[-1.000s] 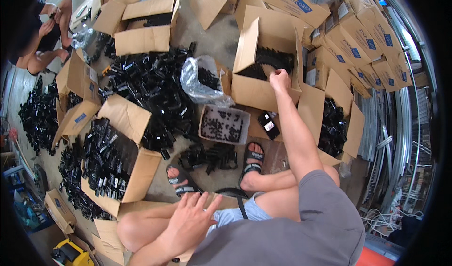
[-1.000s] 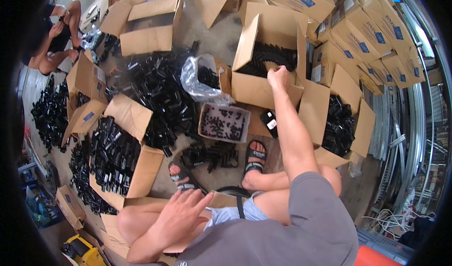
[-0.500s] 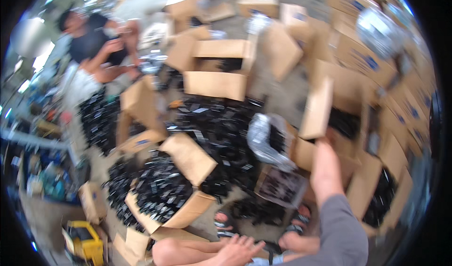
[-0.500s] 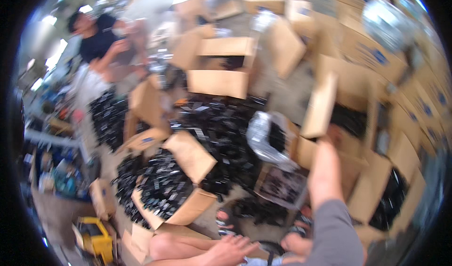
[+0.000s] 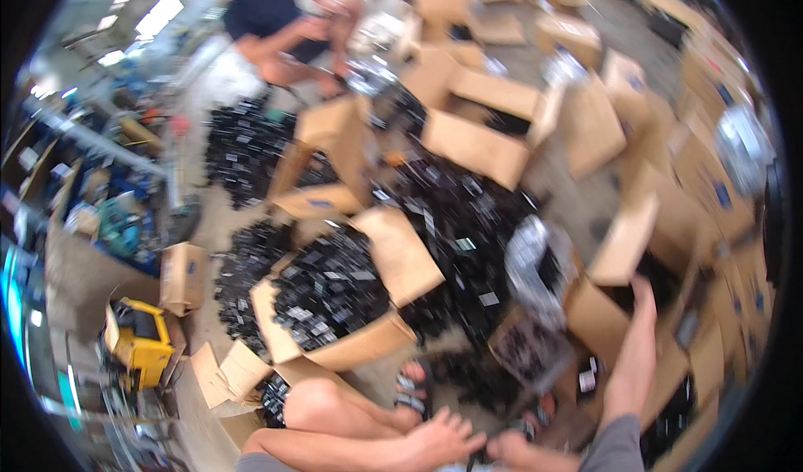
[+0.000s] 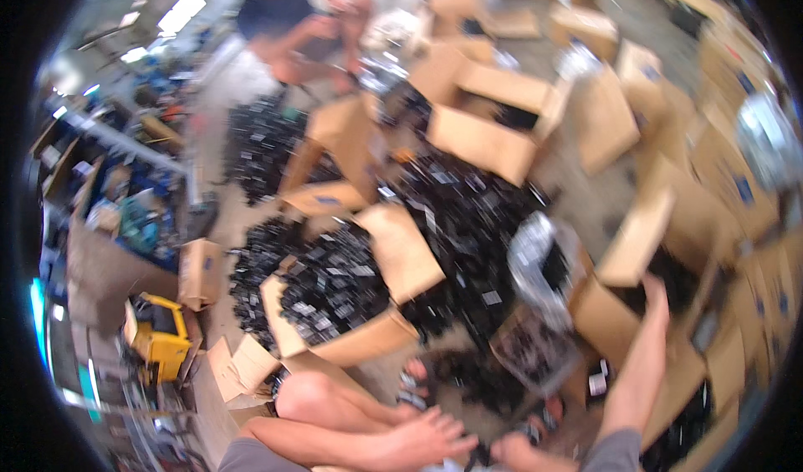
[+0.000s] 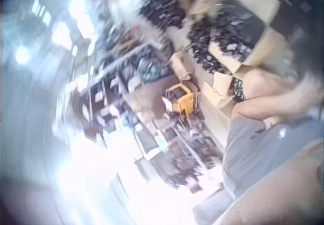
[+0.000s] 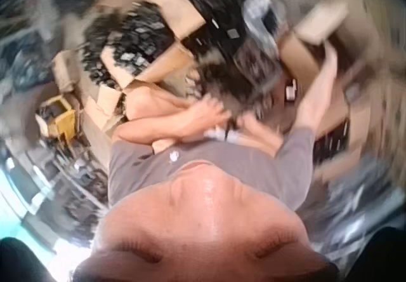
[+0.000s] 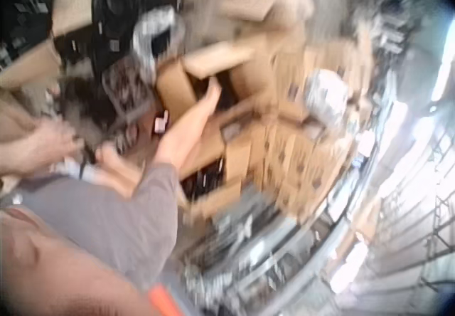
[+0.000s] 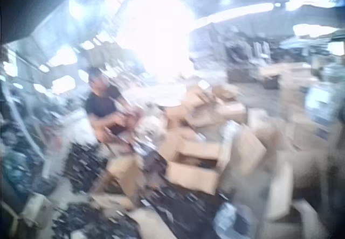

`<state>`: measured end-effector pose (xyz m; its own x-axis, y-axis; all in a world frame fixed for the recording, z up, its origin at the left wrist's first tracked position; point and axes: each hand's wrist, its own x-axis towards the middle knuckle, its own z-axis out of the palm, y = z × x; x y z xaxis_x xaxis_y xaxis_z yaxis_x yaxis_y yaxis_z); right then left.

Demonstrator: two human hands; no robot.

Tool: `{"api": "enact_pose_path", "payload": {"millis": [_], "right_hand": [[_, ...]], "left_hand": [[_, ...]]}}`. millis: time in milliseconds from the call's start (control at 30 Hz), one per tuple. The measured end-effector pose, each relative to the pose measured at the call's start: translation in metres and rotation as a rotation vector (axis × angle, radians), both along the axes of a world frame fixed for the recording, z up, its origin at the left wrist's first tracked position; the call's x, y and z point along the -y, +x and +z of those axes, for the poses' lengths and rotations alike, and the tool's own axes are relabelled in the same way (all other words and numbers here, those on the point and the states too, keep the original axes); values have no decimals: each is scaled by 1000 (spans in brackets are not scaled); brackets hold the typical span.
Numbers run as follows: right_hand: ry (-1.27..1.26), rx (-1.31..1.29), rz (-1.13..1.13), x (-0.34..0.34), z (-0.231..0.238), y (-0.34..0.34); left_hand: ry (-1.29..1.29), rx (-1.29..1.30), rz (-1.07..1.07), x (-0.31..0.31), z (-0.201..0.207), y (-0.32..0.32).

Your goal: The person sorts through black plastic components in cardboard boxes, picking them up one by one and placing small fasteners into them before putting the components back into a box.

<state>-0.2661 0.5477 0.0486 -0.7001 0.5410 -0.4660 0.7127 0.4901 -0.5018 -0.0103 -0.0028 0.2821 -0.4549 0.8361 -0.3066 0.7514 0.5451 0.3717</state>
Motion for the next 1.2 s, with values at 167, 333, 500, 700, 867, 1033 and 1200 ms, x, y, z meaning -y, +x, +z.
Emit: {"api": "enact_pose_path", "payload": {"millis": [167,333,500,700,867,1033,1200], "right_hand": [[-521,-283,-137,78,87,27],[-602,-423,-149,188,178,171],[-383,-98,75,299,70,297],[42,291,152,338,-12,347],[160,227,78,337,-26,335],[-58,-226,64,341,34,301],[-678,-349,-230,351,139,233]], "left_hand": [[11,162,94,6,10,32],[96,223,115,12,64,31],[124,-65,531,33,70,18],[194,95,580,60,66,28],[92,110,540,65,51,28],[60,71,572,51,68,3],[145,389,703,47,53,-52]]}}
